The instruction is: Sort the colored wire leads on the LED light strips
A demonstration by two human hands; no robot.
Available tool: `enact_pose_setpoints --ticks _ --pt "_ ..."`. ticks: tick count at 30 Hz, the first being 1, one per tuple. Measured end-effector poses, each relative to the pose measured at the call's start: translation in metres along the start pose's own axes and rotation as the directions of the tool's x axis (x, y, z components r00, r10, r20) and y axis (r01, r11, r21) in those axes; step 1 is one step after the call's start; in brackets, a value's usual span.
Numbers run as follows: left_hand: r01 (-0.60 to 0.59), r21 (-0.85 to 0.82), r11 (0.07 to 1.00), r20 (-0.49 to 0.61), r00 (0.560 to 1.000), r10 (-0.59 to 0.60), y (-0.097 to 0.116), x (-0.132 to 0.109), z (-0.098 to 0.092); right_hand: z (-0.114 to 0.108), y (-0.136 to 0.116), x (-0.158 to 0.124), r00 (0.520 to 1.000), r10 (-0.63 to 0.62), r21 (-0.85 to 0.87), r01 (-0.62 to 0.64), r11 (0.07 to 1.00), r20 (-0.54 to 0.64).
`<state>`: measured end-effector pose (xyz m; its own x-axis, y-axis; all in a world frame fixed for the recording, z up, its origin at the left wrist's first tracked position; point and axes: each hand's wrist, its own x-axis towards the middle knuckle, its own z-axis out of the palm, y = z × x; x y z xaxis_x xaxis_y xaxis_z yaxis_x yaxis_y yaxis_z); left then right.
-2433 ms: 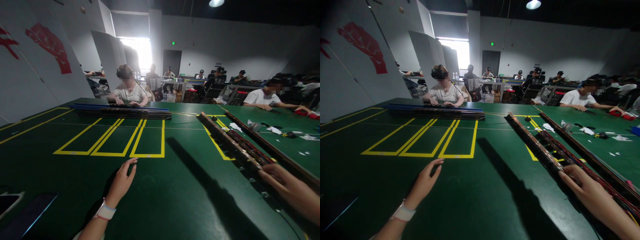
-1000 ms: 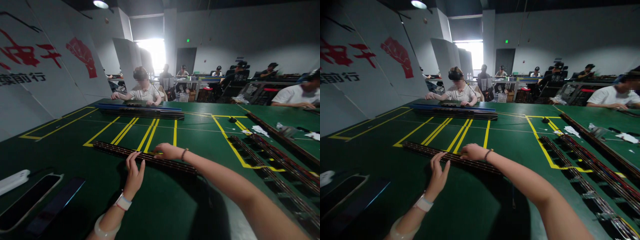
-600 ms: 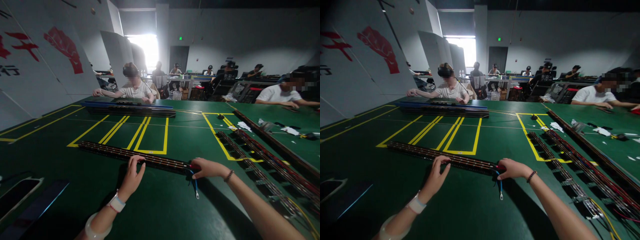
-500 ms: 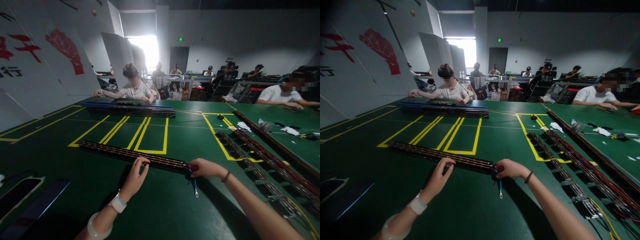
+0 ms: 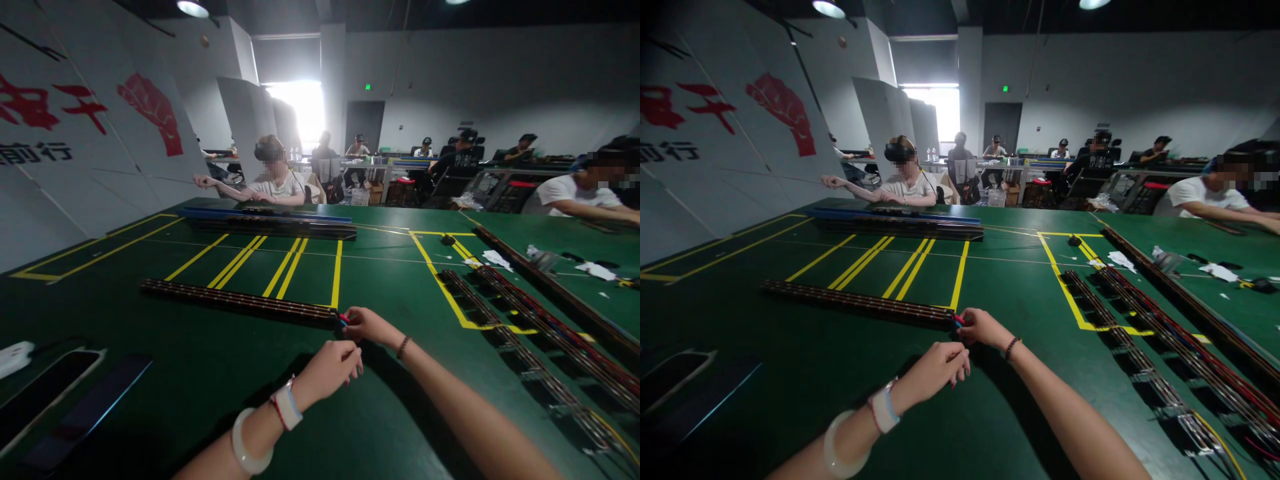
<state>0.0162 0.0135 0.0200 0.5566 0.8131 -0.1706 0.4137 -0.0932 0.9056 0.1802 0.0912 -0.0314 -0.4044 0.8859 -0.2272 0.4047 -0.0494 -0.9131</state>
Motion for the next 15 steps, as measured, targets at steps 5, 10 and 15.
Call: enact_pose_setpoints --ticks 5,10,15 --pt "0.033 -0.135 0.990 0.022 0.999 -0.030 0.002 0.018 0.012 -0.004 0.010 -0.005 1.000 -0.012 -0.013 0.012 1.000 0.016" --pt "0.108 -0.321 0.941 -0.007 0.993 -0.116 -0.021 0.026 0.016 -0.002 -0.006 -0.020 0.991 -0.130 -0.264 0.117 0.958 -0.033" --pt "0.124 -0.526 0.842 -0.083 0.977 -0.196 -0.039 0.030 0.019 0.005 -0.029 -0.035 0.977 -0.201 -0.633 0.113 0.766 -0.068"
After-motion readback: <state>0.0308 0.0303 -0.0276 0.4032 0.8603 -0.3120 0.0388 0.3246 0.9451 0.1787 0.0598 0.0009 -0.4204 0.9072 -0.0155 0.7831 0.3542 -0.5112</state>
